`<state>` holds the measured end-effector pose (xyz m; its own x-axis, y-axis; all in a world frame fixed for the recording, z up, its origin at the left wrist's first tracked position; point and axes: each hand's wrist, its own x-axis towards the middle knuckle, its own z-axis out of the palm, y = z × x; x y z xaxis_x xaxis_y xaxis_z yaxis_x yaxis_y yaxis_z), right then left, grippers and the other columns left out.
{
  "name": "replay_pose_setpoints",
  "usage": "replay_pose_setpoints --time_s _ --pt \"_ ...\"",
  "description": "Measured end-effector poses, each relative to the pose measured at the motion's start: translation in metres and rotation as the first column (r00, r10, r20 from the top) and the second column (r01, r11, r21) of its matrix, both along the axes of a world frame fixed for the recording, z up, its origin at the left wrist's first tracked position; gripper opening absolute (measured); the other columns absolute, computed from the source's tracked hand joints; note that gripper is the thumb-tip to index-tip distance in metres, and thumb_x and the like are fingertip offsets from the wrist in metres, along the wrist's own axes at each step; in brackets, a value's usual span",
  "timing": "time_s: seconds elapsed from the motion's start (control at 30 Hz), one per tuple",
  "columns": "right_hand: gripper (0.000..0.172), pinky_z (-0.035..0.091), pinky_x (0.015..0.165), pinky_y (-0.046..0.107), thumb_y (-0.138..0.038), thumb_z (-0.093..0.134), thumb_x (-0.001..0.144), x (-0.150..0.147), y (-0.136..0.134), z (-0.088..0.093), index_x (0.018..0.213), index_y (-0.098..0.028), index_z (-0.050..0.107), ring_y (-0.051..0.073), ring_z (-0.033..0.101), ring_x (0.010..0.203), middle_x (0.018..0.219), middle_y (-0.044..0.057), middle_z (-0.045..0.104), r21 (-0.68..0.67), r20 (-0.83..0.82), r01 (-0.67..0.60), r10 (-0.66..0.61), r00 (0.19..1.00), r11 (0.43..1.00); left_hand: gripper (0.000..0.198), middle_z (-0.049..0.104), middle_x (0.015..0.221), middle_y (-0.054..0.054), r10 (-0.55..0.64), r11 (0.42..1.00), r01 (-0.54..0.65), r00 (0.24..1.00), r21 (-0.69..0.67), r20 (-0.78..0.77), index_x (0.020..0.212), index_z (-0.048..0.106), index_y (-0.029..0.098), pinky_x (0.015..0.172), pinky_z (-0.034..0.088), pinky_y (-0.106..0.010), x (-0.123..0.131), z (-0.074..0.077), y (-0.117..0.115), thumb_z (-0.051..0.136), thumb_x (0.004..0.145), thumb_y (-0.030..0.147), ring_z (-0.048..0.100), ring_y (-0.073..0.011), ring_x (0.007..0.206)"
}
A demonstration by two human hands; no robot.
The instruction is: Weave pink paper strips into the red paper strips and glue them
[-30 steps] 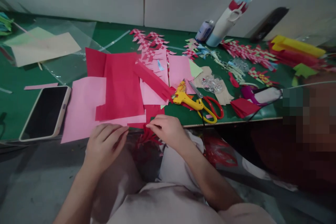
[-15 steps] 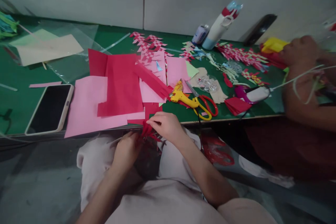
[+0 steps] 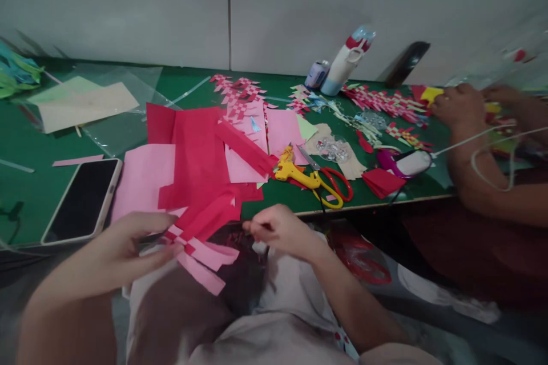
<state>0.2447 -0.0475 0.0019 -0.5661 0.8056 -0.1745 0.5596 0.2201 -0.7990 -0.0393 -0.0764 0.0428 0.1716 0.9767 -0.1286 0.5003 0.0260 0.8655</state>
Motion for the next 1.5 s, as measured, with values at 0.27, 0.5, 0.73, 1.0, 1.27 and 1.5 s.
replay_pose_setpoints --time_s 0.27,0.5,0.73,1.0,1.27,1.5 --pt "0.023 0.031 0.056 0.021 -0.033 0.06 0.087 -0.004 -0.004 0.001 0.076 -0.018 0.073 0.011 0.056 0.062 0.067 0.001 0.063 0.026 0.117 -0.204 0.2 0.973 0.979 0.026 0.048 0.055 0.002 -0.274 0.958 0.254 0.947 -0.133 -0.168 0.059 0.053 0.021 0.047 0.033 -0.024 0.027 -0.02 0.085 0.061 0.067 0.044 0.042 -0.0116 0.05" --pt "0.036 0.036 0.062 0.024 -0.036 0.055 0.089 -0.005 0.021 0.021 0.062 -0.015 0.067 0.012 0.052 0.064 0.065 0.001 0.056 0.242 0.114 -0.025 -0.003 0.993 0.97 0.021 0.049 0.063 0.003 -0.375 0.922 0.33 0.891 -0.204 -0.256 0.066 0.051 0.021 0.054 0.035 -0.024 0.03 -0.045 0.098 0.058 0.07 0.04 0.046 -0.0139 0.059" --pt "0.031 0.035 0.099 0.038 -0.028 0.063 0.084 -0.035 0.075 0.015 0.114 -0.021 0.064 0.022 0.047 0.113 0.118 0.008 0.059 0.535 0.082 -0.107 0.075 0.994 0.838 0.023 0.058 0.068 0.001 -0.35 0.916 0.322 0.933 -0.241 -0.083 0.076 0.063 0.02 0.059 0.041 -0.023 0.028 -0.039 0.098 0.062 0.068 0.041 0.052 -0.015 0.065" --pt "0.013 0.039 0.068 0.025 -0.025 0.059 0.085 -0.042 0.101 0.014 0.082 -0.017 0.069 0.012 0.058 0.076 0.082 0.002 0.069 0.257 0.019 -0.153 0.153 0.988 0.954 0.026 0.055 0.06 0.002 -0.115 0.964 0.122 0.992 -0.235 0.044 0.068 0.065 0.018 0.051 0.038 -0.02 0.026 -0.035 0.085 0.07 0.068 0.043 0.048 -0.0105 0.056" --pt "0.02 0.04 0.062 0.022 -0.031 0.06 0.084 -0.037 0.106 0.009 0.077 -0.015 0.069 0.01 0.057 0.069 0.076 0.001 0.068 0.077 -0.116 -0.12 0.128 0.985 0.99 0.026 0.061 0.059 0.0 0.235 0.949 -0.169 0.942 -0.267 0.239 0.068 0.071 0.017 0.055 0.042 -0.023 0.029 -0.047 0.071 0.077 0.06 0.04 0.05 -0.0104 0.056" --pt "0.014 0.045 0.073 0.024 -0.024 0.058 0.084 -0.042 0.105 0.001 0.086 -0.017 0.069 0.012 0.063 0.08 0.087 0.002 0.071 0.049 -0.211 -0.102 0.11 0.971 0.994 0.032 0.068 0.068 -0.003 0.31 0.929 -0.243 0.923 -0.28 0.227 0.072 0.074 0.017 0.059 0.045 -0.026 0.034 -0.052 0.07 0.074 0.063 0.047 0.056 -0.0148 0.064"
